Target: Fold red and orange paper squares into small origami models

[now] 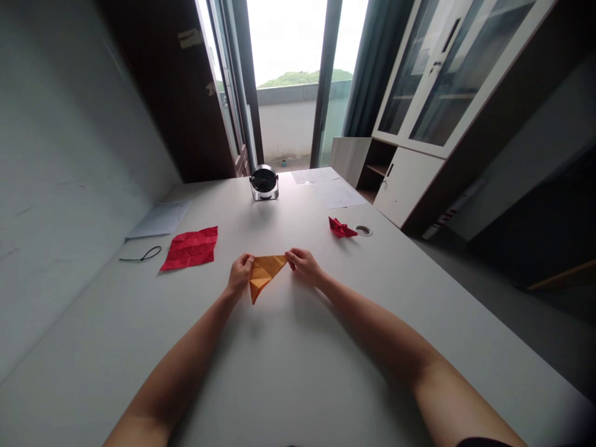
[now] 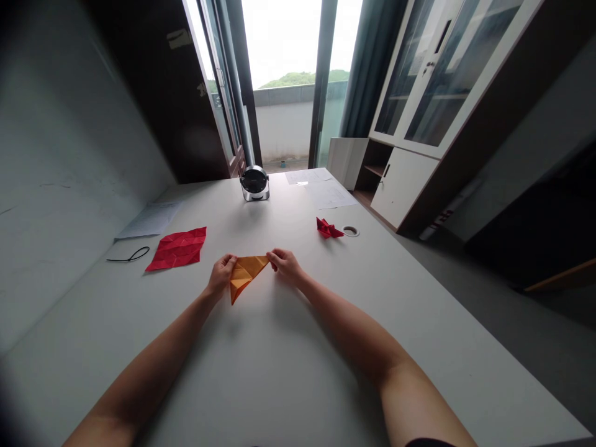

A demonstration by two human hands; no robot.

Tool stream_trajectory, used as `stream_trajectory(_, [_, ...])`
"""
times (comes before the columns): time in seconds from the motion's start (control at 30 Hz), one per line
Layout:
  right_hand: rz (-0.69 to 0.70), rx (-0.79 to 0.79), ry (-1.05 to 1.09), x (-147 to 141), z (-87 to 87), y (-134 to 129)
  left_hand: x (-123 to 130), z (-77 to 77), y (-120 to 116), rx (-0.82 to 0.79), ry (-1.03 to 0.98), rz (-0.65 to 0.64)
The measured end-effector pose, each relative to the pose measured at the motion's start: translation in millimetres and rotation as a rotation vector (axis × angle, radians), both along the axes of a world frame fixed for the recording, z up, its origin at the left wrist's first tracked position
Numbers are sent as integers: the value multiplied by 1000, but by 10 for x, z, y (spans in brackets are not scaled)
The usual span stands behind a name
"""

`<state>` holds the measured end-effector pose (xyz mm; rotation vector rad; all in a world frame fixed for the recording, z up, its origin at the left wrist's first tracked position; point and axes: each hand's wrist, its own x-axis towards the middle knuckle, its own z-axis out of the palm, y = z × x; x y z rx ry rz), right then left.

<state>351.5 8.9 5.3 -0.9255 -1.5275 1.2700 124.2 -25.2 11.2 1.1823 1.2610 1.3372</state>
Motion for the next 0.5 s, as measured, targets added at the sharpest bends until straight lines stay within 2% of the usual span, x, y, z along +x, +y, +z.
stream_trajectory(0.2, [77, -80, 248, -4, 48, -25, 33, 28, 11, -98, -265, -17])
stream_trajectory(0.37, [207, -55, 185, -49, 104, -112, 19, 34, 39, -138, -379, -1])
stream_trajectory(0.5, [254, -35, 131, -103, 88, -144, 18, 23, 34, -128, -394, -37])
